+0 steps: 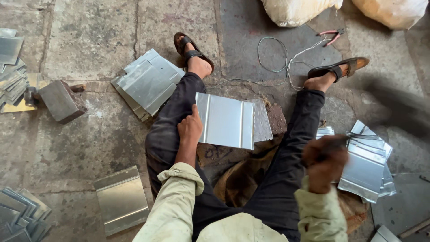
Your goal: The person sits on the floor and repeatedly hammers rectangular metal sheets placed on a wooden block between their legs. They hold the sheet with one hand and strike it with a hammer in the other, occasionally repositioning the sheet or swapping it for another from a nearby stack.
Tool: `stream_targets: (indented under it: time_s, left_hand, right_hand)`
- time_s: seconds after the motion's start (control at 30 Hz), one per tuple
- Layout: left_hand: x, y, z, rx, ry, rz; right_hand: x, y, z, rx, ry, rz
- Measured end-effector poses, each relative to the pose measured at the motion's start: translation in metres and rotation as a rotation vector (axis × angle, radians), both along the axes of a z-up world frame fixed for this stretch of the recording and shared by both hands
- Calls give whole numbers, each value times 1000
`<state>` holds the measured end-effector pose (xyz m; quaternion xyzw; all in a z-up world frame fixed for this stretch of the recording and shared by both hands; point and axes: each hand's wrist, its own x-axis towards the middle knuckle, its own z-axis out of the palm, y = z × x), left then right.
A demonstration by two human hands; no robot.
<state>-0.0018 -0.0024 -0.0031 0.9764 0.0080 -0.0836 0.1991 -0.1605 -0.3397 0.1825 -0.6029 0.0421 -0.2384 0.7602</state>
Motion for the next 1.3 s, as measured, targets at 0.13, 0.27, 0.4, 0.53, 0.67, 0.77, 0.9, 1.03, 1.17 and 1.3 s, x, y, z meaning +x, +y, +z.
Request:
stream_targets:
  time_s: [0.13, 0.27, 0.4, 0.53, 0.67, 0.77, 0.9, 1.03, 1.17, 1.3]
  left_hand:
    - [4, 0, 3, 57, 3, -23]
    - [-2, 1, -4, 23, -12, -14]
    - [3, -2, -2, 36, -25, -8]
    - [-1, -1, -6, 32, -6, -11]
    - [-5, 0, -6, 46, -9, -13]
    - [5, -2, -1, 48, 7, -7]
    - [3, -2, -2, 38, 31, 4]
    - [3, -3, -4, 45, 10, 1]
    - [2, 0, -2, 47, 34, -10]
    - [2, 1, -1, 33, 49, -27]
  right_hand:
    - [29, 15, -19, -67, -554, -433]
    - [24, 3, -144, -346, -92, -123]
    - [13, 1, -170, -743, 578, -21]
    - [17, 7, -80, -130, 642, -23]
    - [11, 2, 8, -85, 169, -154]
    - [20, -8, -3, -98, -272, -156]
    - [36, -21, -113, -6, -147, -169]
    - [29, -5, -171, -1095, 376, -40]
    - [45, 5, -109, -621, 834, -34]
    - [44, 10, -101, -463, 496, -90]
